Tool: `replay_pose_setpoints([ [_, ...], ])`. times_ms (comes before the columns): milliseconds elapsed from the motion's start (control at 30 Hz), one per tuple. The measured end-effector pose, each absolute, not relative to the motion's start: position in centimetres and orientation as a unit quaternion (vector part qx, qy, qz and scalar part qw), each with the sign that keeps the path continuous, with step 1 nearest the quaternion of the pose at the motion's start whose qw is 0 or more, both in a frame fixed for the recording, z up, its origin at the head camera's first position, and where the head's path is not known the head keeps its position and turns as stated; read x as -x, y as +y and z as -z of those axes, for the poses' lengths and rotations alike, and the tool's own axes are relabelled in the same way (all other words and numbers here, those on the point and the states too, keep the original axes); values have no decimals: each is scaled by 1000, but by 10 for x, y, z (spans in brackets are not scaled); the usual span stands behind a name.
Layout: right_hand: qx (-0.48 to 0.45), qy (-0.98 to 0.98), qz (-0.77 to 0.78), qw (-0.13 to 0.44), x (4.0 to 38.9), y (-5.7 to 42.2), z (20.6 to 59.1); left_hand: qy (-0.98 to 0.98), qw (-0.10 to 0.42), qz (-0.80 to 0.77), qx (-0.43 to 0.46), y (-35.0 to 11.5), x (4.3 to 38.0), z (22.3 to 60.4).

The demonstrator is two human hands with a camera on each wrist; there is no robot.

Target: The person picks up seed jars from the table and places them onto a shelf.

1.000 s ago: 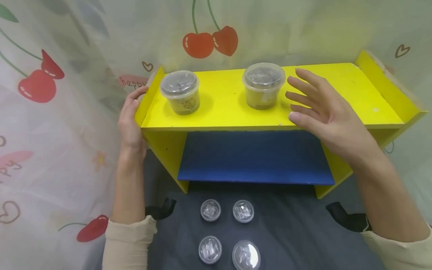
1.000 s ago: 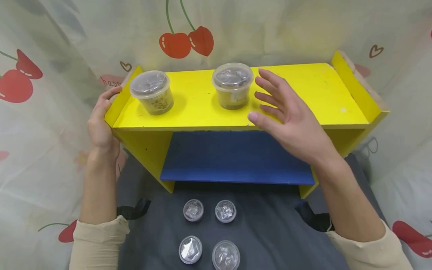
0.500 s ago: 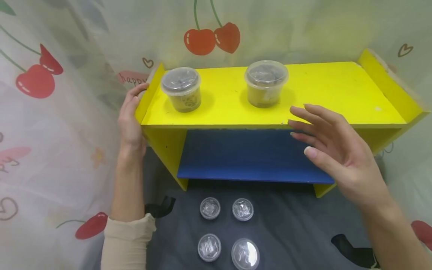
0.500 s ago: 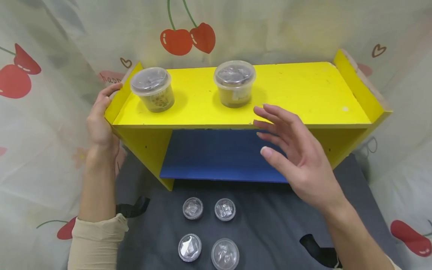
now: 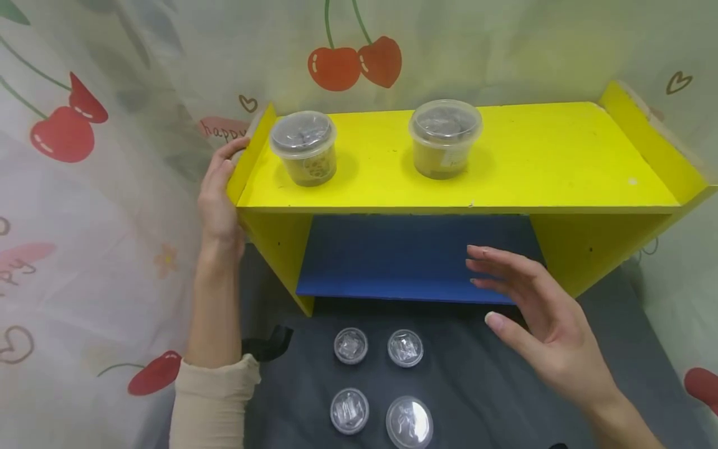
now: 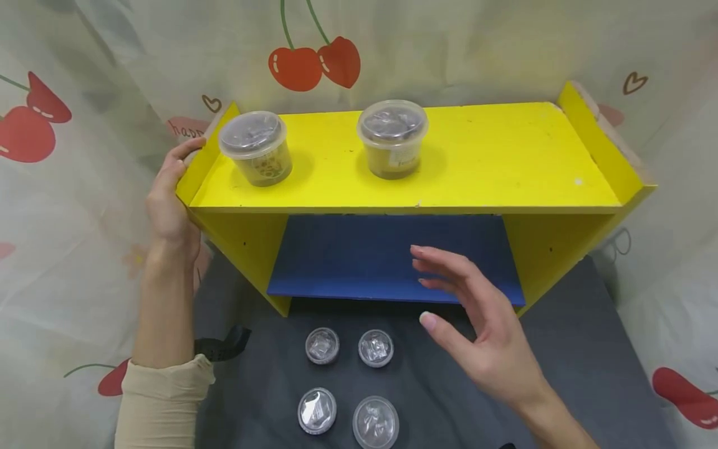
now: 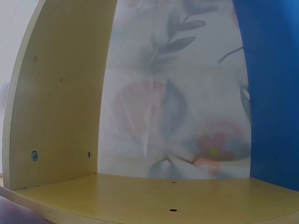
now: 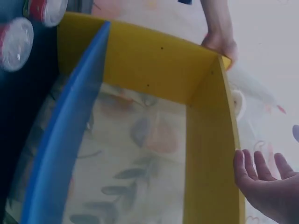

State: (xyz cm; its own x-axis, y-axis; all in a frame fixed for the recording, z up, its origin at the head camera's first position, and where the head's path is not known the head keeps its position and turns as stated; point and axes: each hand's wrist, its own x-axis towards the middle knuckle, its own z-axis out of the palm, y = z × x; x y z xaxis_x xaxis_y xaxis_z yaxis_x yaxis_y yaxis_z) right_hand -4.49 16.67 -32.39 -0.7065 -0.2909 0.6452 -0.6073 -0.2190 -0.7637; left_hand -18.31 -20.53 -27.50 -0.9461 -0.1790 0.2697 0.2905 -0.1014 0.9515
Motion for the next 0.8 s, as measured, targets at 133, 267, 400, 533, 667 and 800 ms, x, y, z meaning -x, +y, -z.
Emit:
replay_pose_setpoints([
  [133,-374,-603,-691,134,39,161,339,-651,159,741,41,-204,184,276],
  [267,-382,-598,-689,147,32,155,359,-651,162,740,41,-204,184,276],
  [400,-383,-596,-689,153,24,152,383,-646,163,745,43,-205,182,276],
  [533,-376,-601,-689,150,17,151,407,-647,163,743,45,-205,182,276],
  [667,-379,-605,-687,137,9,153,427,-652,161,739,44,-204,183,275],
  [800,-364,-621,-685,112,0,156,445,-655,161,737,39,-204,183,275],
])
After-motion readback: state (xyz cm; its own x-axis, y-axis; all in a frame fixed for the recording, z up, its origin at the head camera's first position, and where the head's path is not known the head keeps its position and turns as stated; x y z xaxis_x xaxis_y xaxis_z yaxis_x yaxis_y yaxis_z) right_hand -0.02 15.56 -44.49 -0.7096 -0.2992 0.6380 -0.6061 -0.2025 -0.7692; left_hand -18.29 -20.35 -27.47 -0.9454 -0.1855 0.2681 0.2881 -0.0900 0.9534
